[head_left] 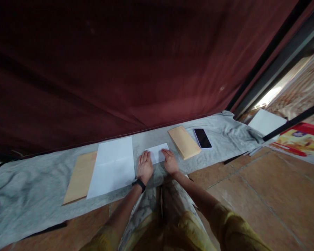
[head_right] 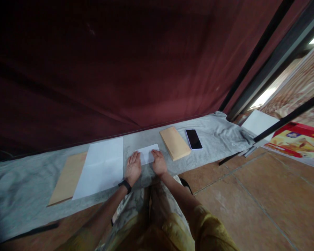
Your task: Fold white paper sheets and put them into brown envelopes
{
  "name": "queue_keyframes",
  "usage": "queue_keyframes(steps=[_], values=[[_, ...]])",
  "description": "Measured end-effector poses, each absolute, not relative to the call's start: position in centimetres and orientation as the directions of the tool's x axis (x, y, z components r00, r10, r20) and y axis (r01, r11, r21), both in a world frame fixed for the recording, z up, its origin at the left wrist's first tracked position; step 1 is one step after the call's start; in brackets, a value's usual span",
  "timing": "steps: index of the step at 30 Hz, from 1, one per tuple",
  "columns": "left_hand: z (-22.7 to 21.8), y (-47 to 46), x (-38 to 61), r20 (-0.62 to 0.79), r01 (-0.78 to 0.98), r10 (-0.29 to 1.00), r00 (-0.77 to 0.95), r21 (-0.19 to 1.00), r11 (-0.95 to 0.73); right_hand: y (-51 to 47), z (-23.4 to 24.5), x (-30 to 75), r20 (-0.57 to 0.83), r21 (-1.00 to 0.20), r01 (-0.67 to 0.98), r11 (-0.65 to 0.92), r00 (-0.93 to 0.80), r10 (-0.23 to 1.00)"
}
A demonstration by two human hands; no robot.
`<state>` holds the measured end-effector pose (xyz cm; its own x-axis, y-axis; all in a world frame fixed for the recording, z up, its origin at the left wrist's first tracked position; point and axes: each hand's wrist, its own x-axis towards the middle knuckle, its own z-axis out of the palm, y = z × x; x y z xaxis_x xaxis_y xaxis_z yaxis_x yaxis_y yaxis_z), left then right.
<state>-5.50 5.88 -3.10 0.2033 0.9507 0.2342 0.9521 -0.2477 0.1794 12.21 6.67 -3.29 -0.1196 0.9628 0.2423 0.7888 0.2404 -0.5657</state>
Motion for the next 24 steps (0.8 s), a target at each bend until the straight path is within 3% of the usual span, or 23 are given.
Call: queue_keyframes(steps=[11, 24], values=[[-2.71, 5.77, -5.82, 0.241, 0.935, 0.951, 0.195, 0.248, -0.254, 6.29, -3.77, 12.24, 0.318, -0.58, 0.789, 0.201, -0.008, 0.948], [-2.99, 5.77, -5.24, 0.248, 0.935, 0.955, 0.16, 0.271, -0.227, 6.31, -3.87, 12.58, 0.315, -0.583, 0.785, 0.21, -0.021, 0.949]])
